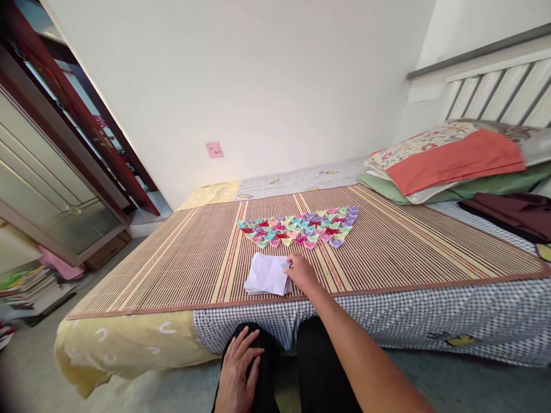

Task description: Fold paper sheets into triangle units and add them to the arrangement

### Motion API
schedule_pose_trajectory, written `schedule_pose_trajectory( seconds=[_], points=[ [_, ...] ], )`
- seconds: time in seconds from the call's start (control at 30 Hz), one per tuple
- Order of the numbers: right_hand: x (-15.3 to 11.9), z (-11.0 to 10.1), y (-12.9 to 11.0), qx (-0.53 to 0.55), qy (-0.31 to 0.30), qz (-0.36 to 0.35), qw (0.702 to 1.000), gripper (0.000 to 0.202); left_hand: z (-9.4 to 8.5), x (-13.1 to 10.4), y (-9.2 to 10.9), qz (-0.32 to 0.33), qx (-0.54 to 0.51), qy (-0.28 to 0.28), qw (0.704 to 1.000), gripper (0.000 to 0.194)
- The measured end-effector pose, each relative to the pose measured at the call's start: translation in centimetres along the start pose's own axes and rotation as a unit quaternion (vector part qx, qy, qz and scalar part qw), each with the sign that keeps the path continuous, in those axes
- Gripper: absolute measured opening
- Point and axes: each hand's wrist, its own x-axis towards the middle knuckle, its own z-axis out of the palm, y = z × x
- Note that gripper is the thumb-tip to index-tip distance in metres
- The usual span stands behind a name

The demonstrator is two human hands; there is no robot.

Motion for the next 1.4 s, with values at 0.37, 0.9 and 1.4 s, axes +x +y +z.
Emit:
schedule_pose_trajectory(
  seconds=[0.37, 0.9, 1.4],
  points=[
    [0.4, 2.0, 1.5, 0.080, 0.032, 0.022, 0.996, 0.035, -0.4, -0.2, 0.0, -0.013, -0.010, -0.014, 1.000, 0.034],
    [0.9, 2.5, 1.7, 0.115, 0.018, 0.010, 0.993, 0.035, -0.6, -0.1, 0.3, -0.030, -0.038, -0.009, 0.999, 0.035],
    [-3.2, 0.7, -3.6, -0.016, -0.062, -0.107, 0.992, 0.035, -0.5, 0.2, 0.8, -0.022, -0.035, -0.003, 0.999, 0.034]
  ],
)
